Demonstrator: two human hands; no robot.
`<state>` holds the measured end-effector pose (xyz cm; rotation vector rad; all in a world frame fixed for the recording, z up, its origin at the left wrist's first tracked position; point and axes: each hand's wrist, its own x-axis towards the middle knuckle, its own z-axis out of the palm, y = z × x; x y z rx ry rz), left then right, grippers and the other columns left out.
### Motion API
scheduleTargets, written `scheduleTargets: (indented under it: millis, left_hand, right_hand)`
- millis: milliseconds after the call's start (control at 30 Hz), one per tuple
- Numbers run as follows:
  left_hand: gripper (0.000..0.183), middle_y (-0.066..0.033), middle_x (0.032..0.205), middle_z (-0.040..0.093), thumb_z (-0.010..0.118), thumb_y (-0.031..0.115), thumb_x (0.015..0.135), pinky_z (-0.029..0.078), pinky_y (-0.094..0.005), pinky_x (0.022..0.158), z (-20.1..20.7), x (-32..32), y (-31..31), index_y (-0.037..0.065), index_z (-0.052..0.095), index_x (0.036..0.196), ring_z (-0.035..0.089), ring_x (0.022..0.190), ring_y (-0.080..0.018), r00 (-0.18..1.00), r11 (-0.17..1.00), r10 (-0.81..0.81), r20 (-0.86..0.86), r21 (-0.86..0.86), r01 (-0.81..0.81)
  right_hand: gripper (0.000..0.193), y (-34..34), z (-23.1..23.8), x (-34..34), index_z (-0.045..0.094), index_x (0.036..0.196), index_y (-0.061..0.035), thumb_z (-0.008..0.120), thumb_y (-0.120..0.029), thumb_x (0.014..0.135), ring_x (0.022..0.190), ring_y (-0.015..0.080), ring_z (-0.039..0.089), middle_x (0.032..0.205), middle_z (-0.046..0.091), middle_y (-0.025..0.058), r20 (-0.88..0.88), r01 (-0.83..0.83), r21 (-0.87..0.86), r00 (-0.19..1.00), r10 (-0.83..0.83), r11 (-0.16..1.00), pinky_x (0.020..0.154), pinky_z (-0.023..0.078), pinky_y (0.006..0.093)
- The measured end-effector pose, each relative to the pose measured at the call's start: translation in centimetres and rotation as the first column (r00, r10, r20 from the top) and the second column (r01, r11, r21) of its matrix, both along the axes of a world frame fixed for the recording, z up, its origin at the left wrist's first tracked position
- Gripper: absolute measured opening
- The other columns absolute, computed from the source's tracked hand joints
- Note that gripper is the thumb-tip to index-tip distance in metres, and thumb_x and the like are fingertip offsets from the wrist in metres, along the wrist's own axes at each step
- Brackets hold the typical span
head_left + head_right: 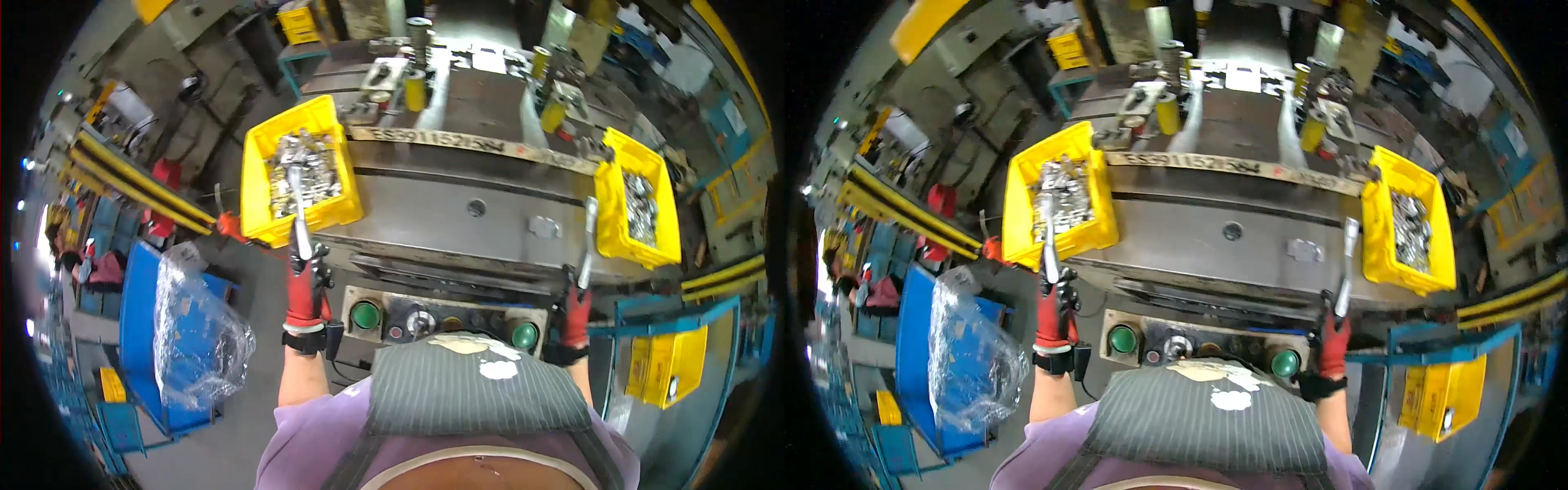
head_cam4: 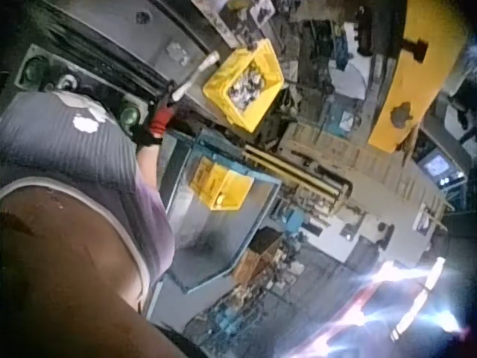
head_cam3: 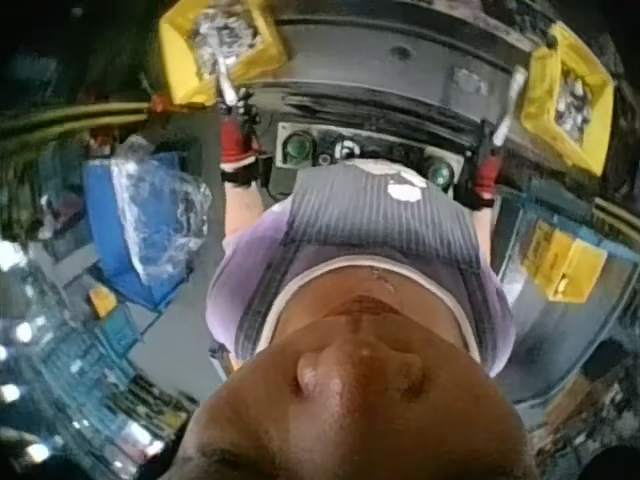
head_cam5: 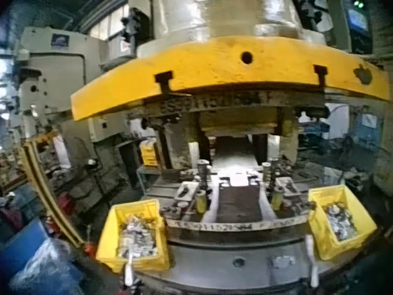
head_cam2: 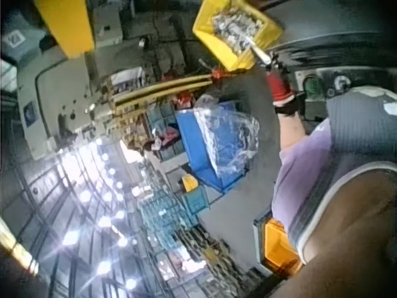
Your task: Operating an industrial metal stamping press to manufacture components, including using tongs to load and unload parts and pressing the machine's safety buttons.
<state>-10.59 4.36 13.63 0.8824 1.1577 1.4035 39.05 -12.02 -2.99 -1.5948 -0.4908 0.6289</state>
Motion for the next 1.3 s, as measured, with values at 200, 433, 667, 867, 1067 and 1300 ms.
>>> scheduleTargets:
  millis: [200, 433, 667, 867, 1067, 1300]
  left_hand:
    - [0.051, -0.0012, 0.077, 0.055, 0.052, 0.003, 0.082, 0.036, -0.0212, 0.039, -1.4, 4.1, 0.1, 0.010, 0.036, 0.130, 0.043, 0.048, -0.0050, 0.967, 0.969, -0.247, -0.056, -0.042, 0.245]
    - [0.053, 0.0004, 0.078, 0.053, 0.052, 0.010, 0.084, 0.036, -0.0204, 0.039, -3.5, 7.9, -0.4, 0.013, 0.032, 0.133, 0.043, 0.051, -0.0060, 0.881, 0.894, -0.448, -0.153, -0.075, 0.442]
    - [0.060, 0.0005, 0.075, 0.052, 0.050, 0.001, 0.082, 0.036, -0.0176, 0.039, -1.8, 7.2, -0.9, 0.017, 0.028, 0.136, 0.044, 0.051, -0.0049, 0.900, 0.906, -0.419, -0.121, -0.112, 0.407]
    - [0.052, -0.0013, 0.084, 0.056, 0.050, -0.003, 0.081, 0.042, -0.0197, 0.047, -3.3, 7.5, -0.8, 0.011, 0.036, 0.129, 0.051, 0.062, -0.0068, 0.887, 0.905, -0.422, -0.190, -0.028, 0.424]
    - [0.053, 0.0012, 0.073, 0.052, 0.053, 0.008, 0.082, 0.037, -0.0210, 0.039, -4.2, 7.5, -0.8, 0.014, 0.034, 0.132, 0.043, 0.049, -0.0058, 0.901, 0.911, -0.413, -0.133, -0.047, 0.410]
    - [0.057, 0.0026, 0.068, 0.049, 0.054, 0.006, 0.081, 0.036, -0.0205, 0.038, -10.4, 3.0, 0.2, 0.014, 0.033, 0.133, 0.042, 0.047, -0.0054, 0.870, 0.935, -0.331, -0.366, -0.004, 0.355]
  right_hand:
    - [0.024, 0.3, 5.2, -5.7, 0.055, 0.095, -0.0005, 0.058, -0.019, 0.081, 0.069, 0.0159, 0.051, 0.075, 0.058, 0.0097, 0.270, -0.115, -0.172, 0.950, 0.159, 0.978, 0.064, 0.042, 0.0322]
    - [0.033, 0.6, 4.2, -5.5, 0.053, 0.101, -0.0020, 0.058, -0.027, 0.079, 0.083, 0.0352, 0.056, 0.085, 0.058, 0.0208, 0.252, -0.236, -0.313, 0.913, 0.320, 0.920, 0.070, 0.043, 0.0359]
    - [0.050, 7.9, 14.9, -7.6, 0.041, 0.122, -0.0060, 0.062, -0.017, 0.078, 0.074, 0.0171, 0.052, 0.081, 0.054, 0.0069, 0.356, -0.348, -0.142, 0.856, 0.375, 0.927, 0.069, 0.043, 0.0295]
    - [0.054, 24.3, 21.2, -6.6, 0.037, 0.124, -0.0010, 0.060, -0.023, 0.080, 0.102, 0.0306, 0.051, 0.110, 0.053, 0.0217, 0.588, -0.518, 0.126, 0.726, 0.357, 0.846, 0.086, 0.039, 0.0339]
    - [0.053, 36.2, 25.4, -7.8, 0.044, 0.112, 0.0023, 0.062, -0.031, 0.076, 0.101, 0.0369, 0.052, 0.103, 0.056, 0.0254, 0.584, -0.377, -0.218, 0.689, 0.430, 0.900, 0.086, 0.041, 0.0397]
    - [0.063, 38.8, 23.7, -7.4, 0.038, 0.123, -0.0011, 0.063, -0.032, 0.075, 0.091, 0.0316, 0.057, 0.100, 0.057, 0.0230, 0.487, -0.405, -0.306, 0.711, 0.507, 0.861, 0.075, 0.047, 0.0375]
